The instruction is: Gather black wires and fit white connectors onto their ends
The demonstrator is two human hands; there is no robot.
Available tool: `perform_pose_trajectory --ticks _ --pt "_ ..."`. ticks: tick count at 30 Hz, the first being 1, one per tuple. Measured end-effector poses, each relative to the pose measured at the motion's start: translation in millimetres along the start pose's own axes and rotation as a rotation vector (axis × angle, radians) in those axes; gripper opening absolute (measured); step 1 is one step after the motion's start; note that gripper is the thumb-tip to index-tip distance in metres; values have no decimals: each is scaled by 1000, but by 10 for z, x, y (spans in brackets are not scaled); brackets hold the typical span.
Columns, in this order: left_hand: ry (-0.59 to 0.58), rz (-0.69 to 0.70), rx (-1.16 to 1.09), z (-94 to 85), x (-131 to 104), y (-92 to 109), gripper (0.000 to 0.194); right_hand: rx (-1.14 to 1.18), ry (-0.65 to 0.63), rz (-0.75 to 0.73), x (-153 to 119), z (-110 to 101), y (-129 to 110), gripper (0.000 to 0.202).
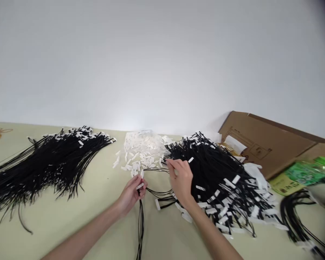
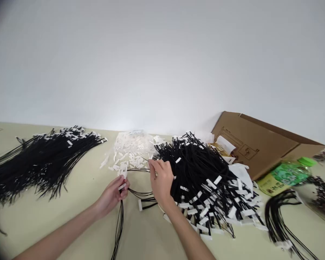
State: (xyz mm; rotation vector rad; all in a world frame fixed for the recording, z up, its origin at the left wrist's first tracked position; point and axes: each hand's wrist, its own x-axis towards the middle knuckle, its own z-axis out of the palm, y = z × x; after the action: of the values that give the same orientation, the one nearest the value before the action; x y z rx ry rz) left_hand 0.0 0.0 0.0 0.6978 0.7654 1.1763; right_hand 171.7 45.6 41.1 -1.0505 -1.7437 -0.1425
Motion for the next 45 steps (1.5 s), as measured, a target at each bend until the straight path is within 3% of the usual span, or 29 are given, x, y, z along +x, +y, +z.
perform_pose_trajectory --ticks 4,9,13,19,23,26,29,36,45 --pt "-43 -39 43 15 -19 -19 29 -91 12 -110 -176 156 64 19" --pt "-74 -28 102 19 -26 -21 29 -88 75 -222 -336 58 93 23" --pt "-82 -13 148 -13 0 -48 26 -119 88 -223 -338 16 143 22" --pt "-90 4 176 -1 2 -89 26 -28 41 -123 -309 6 133 9" --pt "-76 -42 175 21 -15 -102 26 232 -71 126 -266 -36 129 14" --pt "-86 -40 194 32 -27 -87 26 325 -33 331 -228 -69 200 18" --pt "-85 -30 188 43 -35 -56 26 326 51 437 -193 -93 300 22" --pt "14 -5 83 50 -19 -24 24 189 234 532 -131 -149 450 25" --pt "80 -10 -24 31 34 -40 20 95 263 520 -123 -173 486 26"
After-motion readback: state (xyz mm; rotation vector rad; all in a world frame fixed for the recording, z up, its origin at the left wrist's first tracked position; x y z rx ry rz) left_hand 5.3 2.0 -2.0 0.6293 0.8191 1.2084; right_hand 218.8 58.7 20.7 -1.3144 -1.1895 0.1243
